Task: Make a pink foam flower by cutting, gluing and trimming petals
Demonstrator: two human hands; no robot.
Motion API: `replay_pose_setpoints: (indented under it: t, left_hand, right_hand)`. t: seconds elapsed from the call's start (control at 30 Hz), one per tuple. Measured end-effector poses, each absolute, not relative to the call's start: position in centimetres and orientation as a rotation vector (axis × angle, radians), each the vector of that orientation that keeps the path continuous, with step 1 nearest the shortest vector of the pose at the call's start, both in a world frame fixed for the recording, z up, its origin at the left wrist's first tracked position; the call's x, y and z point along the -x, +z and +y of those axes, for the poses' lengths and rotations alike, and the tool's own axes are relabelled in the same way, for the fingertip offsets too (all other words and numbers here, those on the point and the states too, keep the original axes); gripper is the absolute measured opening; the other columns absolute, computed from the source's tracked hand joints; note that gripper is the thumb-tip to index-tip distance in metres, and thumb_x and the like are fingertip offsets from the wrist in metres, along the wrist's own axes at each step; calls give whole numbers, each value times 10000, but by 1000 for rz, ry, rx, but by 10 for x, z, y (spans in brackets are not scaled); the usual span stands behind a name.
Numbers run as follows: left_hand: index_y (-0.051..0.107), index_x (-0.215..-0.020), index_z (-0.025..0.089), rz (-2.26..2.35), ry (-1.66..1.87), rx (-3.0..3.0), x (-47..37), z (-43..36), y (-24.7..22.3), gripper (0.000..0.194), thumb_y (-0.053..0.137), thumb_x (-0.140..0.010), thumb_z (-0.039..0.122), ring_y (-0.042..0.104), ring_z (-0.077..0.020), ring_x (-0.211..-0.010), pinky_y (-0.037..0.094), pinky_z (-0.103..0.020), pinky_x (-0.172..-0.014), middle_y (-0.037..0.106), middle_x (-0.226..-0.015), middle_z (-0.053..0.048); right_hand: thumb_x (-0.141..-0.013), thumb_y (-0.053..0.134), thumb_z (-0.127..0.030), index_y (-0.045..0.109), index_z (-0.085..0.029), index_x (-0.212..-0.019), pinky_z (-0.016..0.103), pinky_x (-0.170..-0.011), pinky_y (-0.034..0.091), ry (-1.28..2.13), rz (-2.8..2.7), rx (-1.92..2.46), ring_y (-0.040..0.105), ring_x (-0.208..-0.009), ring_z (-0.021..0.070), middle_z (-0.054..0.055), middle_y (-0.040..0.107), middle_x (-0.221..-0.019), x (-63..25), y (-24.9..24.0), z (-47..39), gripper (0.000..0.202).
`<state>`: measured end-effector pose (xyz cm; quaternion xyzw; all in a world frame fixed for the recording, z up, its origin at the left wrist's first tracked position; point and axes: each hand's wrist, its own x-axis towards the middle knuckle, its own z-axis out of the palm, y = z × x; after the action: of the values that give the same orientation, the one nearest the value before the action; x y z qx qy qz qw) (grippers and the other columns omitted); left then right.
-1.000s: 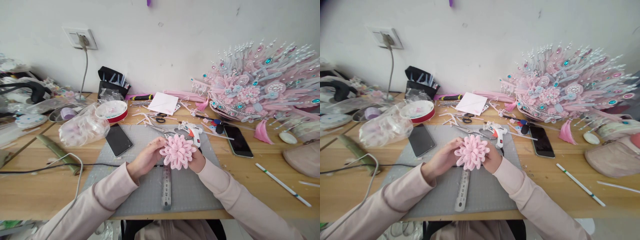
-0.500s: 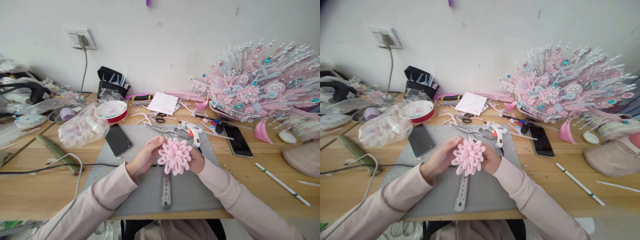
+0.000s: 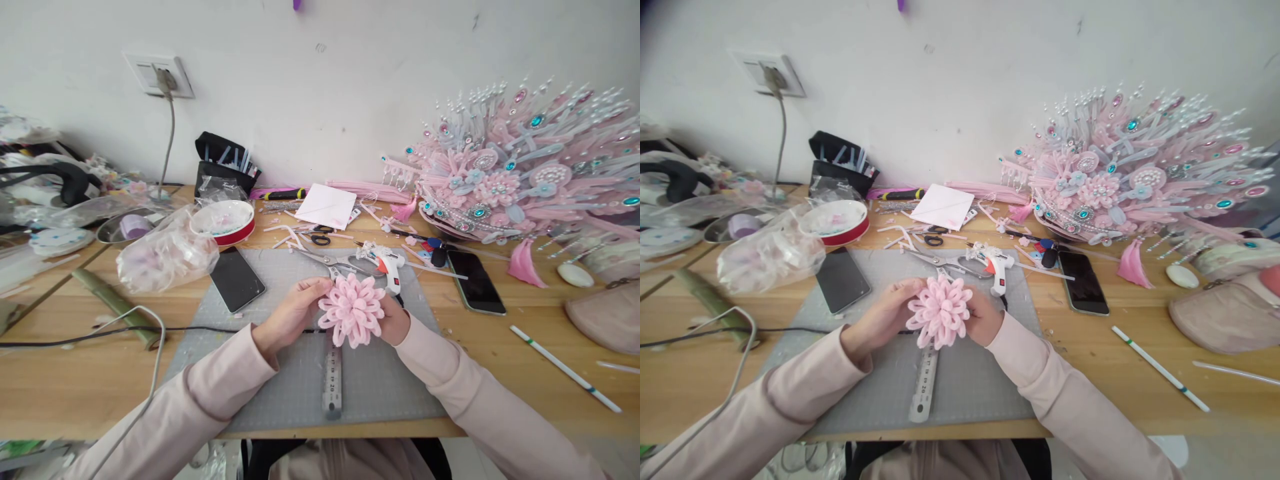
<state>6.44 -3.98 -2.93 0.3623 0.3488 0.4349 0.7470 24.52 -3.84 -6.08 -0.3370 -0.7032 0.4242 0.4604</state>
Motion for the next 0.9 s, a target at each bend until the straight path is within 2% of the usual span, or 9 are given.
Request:
replay_pose_setpoints:
  t: [0.2, 0.47, 0.7, 0.9]
  left_hand:
    - [538, -561, 143, 717, 1046, -791, -67, -43, -29, 263, 685, -656, 338, 410, -86, -536, 322, -216, -537, 483, -576, 32]
    - [492, -538, 154, 679, 1083, -827, -67, -44, -27, 270, 653, -679, 318, 379, -87, -535, 314, -213, -525, 456, -588, 30]
    - [536, -636, 154, 768, 1039, -952, -64, -39, -26, 269, 639, -688, 397, 427, -109, -587, 321, -222, -558, 494, -631, 15]
    - [566, -634, 141, 774, 962, -923, -63, -40, -26, 226, 634, -696, 347, 418, -94, -560, 306, -217, -541, 500, -618, 17]
  right_hand:
    - [-699, 618, -506, 690, -261, -760, 389, -798, 483, 1103, -1732, 800, 604, -762, 207, 19, 661, -752, -241, -56, -38, 263]
    - [-706, 575, -576, 693, -259, -837, 395, -815, 472, 1119, -1717, 763, 617, -843, 226, 37, 678, -818, -242, -56, -40, 363]
    - [-688, 552, -634, 691, -283, -855, 407, -869, 457, 1175, -1715, 728, 620, -897, 239, 29, 689, -845, -239, -47, -41, 413]
    - [-710, 570, -582, 690, -273, -843, 387, -845, 456, 1152, -1756, 729, 614, -868, 222, 23, 684, -827, -241, -55, -39, 358]
